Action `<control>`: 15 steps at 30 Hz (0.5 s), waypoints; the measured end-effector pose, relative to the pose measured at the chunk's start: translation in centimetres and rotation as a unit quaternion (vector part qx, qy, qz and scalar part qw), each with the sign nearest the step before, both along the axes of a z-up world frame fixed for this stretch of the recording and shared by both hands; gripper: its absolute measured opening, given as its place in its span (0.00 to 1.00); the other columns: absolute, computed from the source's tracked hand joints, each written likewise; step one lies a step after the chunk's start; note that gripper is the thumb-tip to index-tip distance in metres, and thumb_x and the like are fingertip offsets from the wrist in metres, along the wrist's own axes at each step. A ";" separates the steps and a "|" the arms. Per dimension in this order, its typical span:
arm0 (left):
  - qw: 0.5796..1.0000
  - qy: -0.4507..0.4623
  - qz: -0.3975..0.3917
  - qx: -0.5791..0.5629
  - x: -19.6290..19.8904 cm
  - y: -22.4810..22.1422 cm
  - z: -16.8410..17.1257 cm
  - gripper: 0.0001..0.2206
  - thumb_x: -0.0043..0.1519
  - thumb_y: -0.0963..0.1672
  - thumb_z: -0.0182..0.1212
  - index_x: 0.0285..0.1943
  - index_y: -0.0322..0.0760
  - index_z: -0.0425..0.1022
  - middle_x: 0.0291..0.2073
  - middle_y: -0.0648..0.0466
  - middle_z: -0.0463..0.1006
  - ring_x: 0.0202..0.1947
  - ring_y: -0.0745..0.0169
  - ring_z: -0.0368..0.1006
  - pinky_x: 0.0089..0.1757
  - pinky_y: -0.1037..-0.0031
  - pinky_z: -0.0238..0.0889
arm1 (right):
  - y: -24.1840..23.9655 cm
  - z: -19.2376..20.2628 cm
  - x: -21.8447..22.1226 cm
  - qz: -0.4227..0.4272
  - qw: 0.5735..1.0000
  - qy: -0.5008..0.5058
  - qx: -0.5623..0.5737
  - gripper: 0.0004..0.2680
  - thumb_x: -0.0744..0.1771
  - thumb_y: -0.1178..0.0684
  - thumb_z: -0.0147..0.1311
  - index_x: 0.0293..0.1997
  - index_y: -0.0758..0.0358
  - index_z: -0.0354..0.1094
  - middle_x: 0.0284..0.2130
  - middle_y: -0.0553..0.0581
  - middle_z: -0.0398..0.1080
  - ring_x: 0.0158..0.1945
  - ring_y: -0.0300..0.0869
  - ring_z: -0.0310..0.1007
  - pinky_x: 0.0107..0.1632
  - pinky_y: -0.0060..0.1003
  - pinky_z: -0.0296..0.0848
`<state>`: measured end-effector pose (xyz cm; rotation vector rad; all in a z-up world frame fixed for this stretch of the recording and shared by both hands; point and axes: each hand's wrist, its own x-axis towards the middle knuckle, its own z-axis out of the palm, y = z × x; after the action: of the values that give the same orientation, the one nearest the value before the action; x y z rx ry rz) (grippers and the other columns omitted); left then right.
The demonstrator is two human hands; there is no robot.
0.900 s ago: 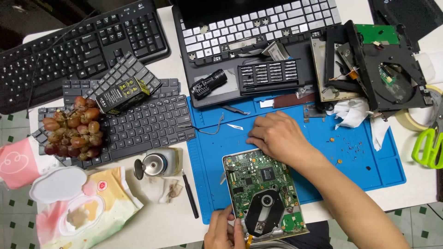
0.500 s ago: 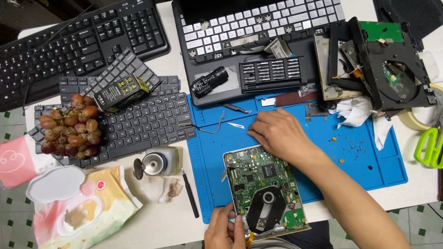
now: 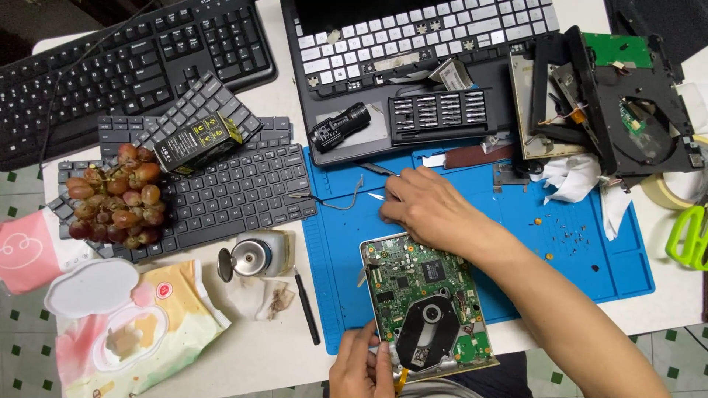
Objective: Cleaning a circuit board with a toothbrush and adjusting a ribbon cable with a spudger.
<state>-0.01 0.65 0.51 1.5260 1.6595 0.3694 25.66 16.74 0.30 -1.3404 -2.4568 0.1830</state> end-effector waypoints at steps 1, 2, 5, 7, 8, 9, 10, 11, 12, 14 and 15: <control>1.000 0.000 0.000 0.000 -0.1 0.1 0.0 0.15 0.61 0.47 0.60 0.55 0.47 0.82 0.34 0.63 0.79 0.17 0.73 0.66 0.20 0.79 0.64 | 0.0 -0.1 0.0 0.000 1.000 0.000 0.000 0.07 0.65 0.67 0.56 0.39 0.59 0.74 0.34 0.55 0.64 0.36 0.49 0.60 0.38 0.45 0.61; 1.000 0.001 -0.005 -0.004 -0.1 0.2 0.0 0.15 0.62 0.48 0.60 0.56 0.47 0.81 0.36 0.63 0.79 0.17 0.72 0.66 0.20 0.78 0.64 | 0.1 -0.2 0.0 -0.004 1.000 -0.003 0.001 0.07 0.65 0.67 0.55 0.38 0.59 0.73 0.33 0.55 0.63 0.36 0.49 0.59 0.38 0.45 0.60; 1.000 0.000 -0.025 -0.007 -0.6 0.5 -0.3 0.16 0.63 0.49 0.57 0.59 0.47 0.80 0.38 0.62 0.79 0.18 0.72 0.67 0.21 0.76 0.64 | 0.0 -0.4 0.0 -0.013 1.000 0.017 0.002 0.06 0.65 0.66 0.57 0.39 0.59 0.73 0.33 0.55 0.62 0.36 0.49 0.59 0.36 0.44 0.60; 0.999 -0.003 -0.040 -0.004 -0.7 0.7 -0.5 0.17 0.64 0.50 0.56 0.60 0.47 0.79 0.39 0.61 0.78 0.18 0.72 0.68 0.21 0.75 0.65 | 0.0 -0.2 0.4 -0.018 0.999 0.040 0.002 0.05 0.65 0.65 0.60 0.40 0.59 0.75 0.33 0.55 0.63 0.36 0.48 0.60 0.36 0.44 0.60; 0.999 -0.009 -0.038 0.002 -0.7 0.7 -0.5 0.17 0.63 0.49 0.57 0.59 0.46 0.79 0.39 0.60 0.78 0.17 0.72 0.68 0.21 0.76 0.65 | 0.1 -0.1 0.6 -0.039 0.997 0.074 -0.002 0.03 0.66 0.62 0.62 0.39 0.59 0.76 0.34 0.54 0.65 0.37 0.48 0.62 0.36 0.44 0.63; 0.999 -0.014 -0.036 0.007 -0.8 0.7 -0.6 0.17 0.63 0.48 0.58 0.59 0.45 0.79 0.39 0.60 0.78 0.17 0.72 0.68 0.21 0.76 0.65 | 0.2 0.1 0.9 -0.059 0.992 0.107 -0.005 0.02 0.66 0.58 0.64 0.39 0.58 0.77 0.34 0.54 0.66 0.38 0.48 0.64 0.37 0.43 0.66; 0.999 -0.014 -0.036 0.008 -0.8 0.7 -0.6 0.17 0.63 0.48 0.58 0.59 0.45 0.79 0.39 0.60 0.78 0.17 0.72 0.68 0.21 0.76 0.65 | 0.1 0.2 1.2 -0.059 0.992 0.108 -0.005 0.02 0.66 0.58 0.64 0.39 0.58 0.77 0.34 0.54 0.66 0.38 0.48 0.64 0.37 0.43 0.66; 0.999 -0.016 -0.037 0.011 -0.8 0.7 -0.7 0.17 0.62 0.48 0.59 0.59 0.44 0.79 0.38 0.60 0.78 0.17 0.71 0.68 0.21 0.76 0.65 | 0.1 0.3 1.5 -0.071 0.992 0.104 -0.012 0.03 0.66 0.59 0.63 0.41 0.57 0.78 0.34 0.53 0.66 0.38 0.48 0.64 0.37 0.43 0.64; 0.999 -0.017 -0.038 0.015 -0.8 0.7 -0.7 0.17 0.62 0.48 0.59 0.59 0.44 0.79 0.38 0.59 0.78 0.17 0.70 0.68 0.21 0.75 0.65 | 0.0 0.4 1.8 -0.082 0.991 0.100 -0.020 0.05 0.67 0.60 0.62 0.43 0.55 0.79 0.35 0.53 0.66 0.38 0.48 0.64 0.37 0.43 0.62; 0.999 -0.020 -0.042 0.023 -0.8 0.9 -0.5 0.17 0.62 0.48 0.59 0.59 0.44 0.79 0.39 0.59 0.78 0.17 0.70 0.69 0.22 0.75 0.66 | 0.0 0.6 1.1 -0.062 0.994 0.088 -0.030 0.04 0.66 0.56 0.65 0.43 0.54 0.80 0.33 0.51 0.66 0.37 0.47 0.62 0.35 0.42 0.62; 0.998 -0.022 -0.047 0.031 -0.8 0.9 -0.4 0.17 0.62 0.47 0.58 0.59 0.43 0.79 0.39 0.59 0.78 0.17 0.70 0.70 0.22 0.75 0.67 | -0.1 0.7 0.8 -0.042 0.995 0.075 -0.041 0.05 0.65 0.53 0.67 0.44 0.53 0.81 0.32 0.49 0.67 0.36 0.45 0.60 0.34 0.41 0.62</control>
<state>-0.83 1.56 0.13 1.6247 1.5485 0.4046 26.51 16.69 1.04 -1.4063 -2.2870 0.3548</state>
